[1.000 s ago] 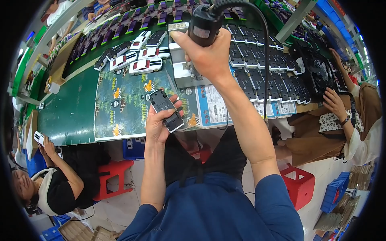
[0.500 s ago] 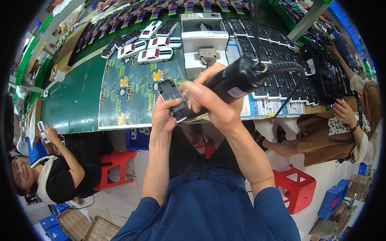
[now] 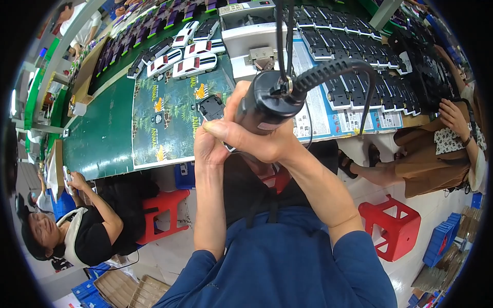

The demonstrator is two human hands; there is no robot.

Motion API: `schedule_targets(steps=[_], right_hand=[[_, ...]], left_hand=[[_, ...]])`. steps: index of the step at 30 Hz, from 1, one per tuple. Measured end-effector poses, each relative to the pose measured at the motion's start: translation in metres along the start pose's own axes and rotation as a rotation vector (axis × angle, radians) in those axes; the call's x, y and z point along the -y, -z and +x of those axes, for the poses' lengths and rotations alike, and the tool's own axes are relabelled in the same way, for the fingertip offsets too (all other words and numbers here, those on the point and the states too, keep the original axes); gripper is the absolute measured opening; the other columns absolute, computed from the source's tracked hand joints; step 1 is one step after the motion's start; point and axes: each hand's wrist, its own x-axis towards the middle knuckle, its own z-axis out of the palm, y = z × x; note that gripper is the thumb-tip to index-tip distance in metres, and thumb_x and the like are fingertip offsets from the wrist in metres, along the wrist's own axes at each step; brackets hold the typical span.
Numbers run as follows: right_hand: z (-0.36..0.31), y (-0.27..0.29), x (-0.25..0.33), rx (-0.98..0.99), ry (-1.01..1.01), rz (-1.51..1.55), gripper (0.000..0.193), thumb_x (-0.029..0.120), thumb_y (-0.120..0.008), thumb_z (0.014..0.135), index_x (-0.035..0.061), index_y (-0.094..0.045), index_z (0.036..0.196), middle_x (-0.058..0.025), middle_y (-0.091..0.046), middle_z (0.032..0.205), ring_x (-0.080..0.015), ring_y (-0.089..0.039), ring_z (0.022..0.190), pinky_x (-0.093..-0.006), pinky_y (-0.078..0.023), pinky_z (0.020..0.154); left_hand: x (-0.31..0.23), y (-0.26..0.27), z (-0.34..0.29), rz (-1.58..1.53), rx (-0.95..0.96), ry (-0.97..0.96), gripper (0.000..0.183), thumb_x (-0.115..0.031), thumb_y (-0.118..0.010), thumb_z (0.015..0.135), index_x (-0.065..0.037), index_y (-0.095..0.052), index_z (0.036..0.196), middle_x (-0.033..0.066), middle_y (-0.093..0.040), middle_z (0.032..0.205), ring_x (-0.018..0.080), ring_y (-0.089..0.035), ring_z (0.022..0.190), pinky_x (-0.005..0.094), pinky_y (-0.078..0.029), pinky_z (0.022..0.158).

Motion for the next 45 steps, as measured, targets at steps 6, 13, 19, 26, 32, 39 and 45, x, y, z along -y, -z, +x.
schedule_targets(steps=[6, 13, 19, 26, 32, 39, 45], right_hand=[[-0.006, -0.002, -0.002, -0.069, 0.009, 0.107, 0.023, 0.005, -0.070, 0.083, 0.0031, -0.048, 0.080, -0.0077, -0.053, 0.061, -0.0122, -0.049, 0.048, -0.0276, -0.046, 0.050], [-0.010, 0.002, 0.003, -0.091, 0.005, 0.154, 0.022, 0.006, -0.071, 0.082, 0.0024, -0.048, 0.081, -0.0085, -0.053, 0.063, -0.0139, -0.050, 0.051, -0.0293, -0.046, 0.053], [-0.009, 0.003, 0.020, -0.012, 0.009, 0.196, 0.015, 0.004, -0.065, 0.081, 0.0000, -0.052, 0.088, -0.0094, -0.055, 0.063, -0.0177, -0.053, 0.053, -0.0327, -0.049, 0.056], [-0.035, 0.052, 0.036, -0.202, 0.078, 0.089, 0.013, 0.015, -0.054, 0.090, 0.0059, -0.046, 0.088, -0.0023, -0.043, 0.063, -0.0121, -0.042, 0.053, -0.0265, -0.038, 0.053], [-0.035, 0.057, 0.024, -0.173, 0.007, 0.133, 0.013, 0.014, -0.055, 0.090, 0.0044, -0.047, 0.090, -0.0036, -0.042, 0.061, -0.0124, -0.040, 0.049, -0.0249, -0.038, 0.048], [-0.029, 0.063, 0.016, -0.189, -0.039, 0.182, 0.012, 0.013, -0.053, 0.093, 0.0068, -0.044, 0.087, -0.0027, -0.042, 0.061, -0.0114, -0.039, 0.047, -0.0247, -0.037, 0.047], [-0.044, 0.071, 0.033, -0.221, -0.033, 0.146, 0.012, 0.013, -0.055, 0.090, 0.0065, -0.045, 0.087, -0.0040, -0.043, 0.060, -0.0124, -0.040, 0.046, -0.0265, -0.039, 0.046]], left_hand=[[-0.001, -0.007, -0.005, 0.029, 0.022, -0.024, 0.063, 0.014, -0.058, 0.079, -0.009, -0.046, 0.136, 0.0141, -0.060, 0.117, 0.0268, -0.062, 0.103, 0.0448, -0.057, 0.086], [-0.001, -0.009, -0.004, 0.092, 0.046, -0.016, 0.056, 0.009, -0.059, 0.081, -0.005, -0.048, 0.134, 0.0123, -0.060, 0.116, 0.0260, -0.062, 0.102, 0.0450, -0.056, 0.083], [-0.015, -0.026, -0.019, 0.160, 0.046, -0.061, 0.038, -0.010, -0.059, 0.092, -0.002, -0.053, 0.128, 0.0116, -0.066, 0.103, 0.0239, -0.067, 0.089, 0.0418, -0.059, 0.074], [-0.057, -0.050, 0.003, 1.931, 0.401, -0.941, 0.083, -0.057, -0.086, 0.053, 0.000, -0.061, 0.108, 0.0160, -0.063, 0.100, 0.0345, -0.062, 0.095, 0.0438, -0.049, 0.083], [-0.161, 0.019, -0.010, 2.601, 0.383, -0.991, 0.080, -0.073, -0.066, 0.067, -0.005, -0.060, 0.108, 0.0115, -0.056, 0.099, 0.0278, -0.056, 0.102, 0.0452, -0.042, 0.094], [-0.270, 0.077, -0.064, 2.631, -0.584, -0.859, 0.110, -0.071, -0.072, 0.067, -0.006, -0.036, 0.148, 0.0232, -0.031, 0.152, 0.0387, -0.027, 0.143, 0.0620, -0.017, 0.114], [-0.162, 0.050, -0.039, 2.058, -0.099, -1.278, 0.059, -0.043, -0.076, 0.080, 0.000, -0.061, 0.116, 0.0185, -0.057, 0.126, 0.0354, -0.052, 0.119, 0.0480, -0.039, 0.102]])
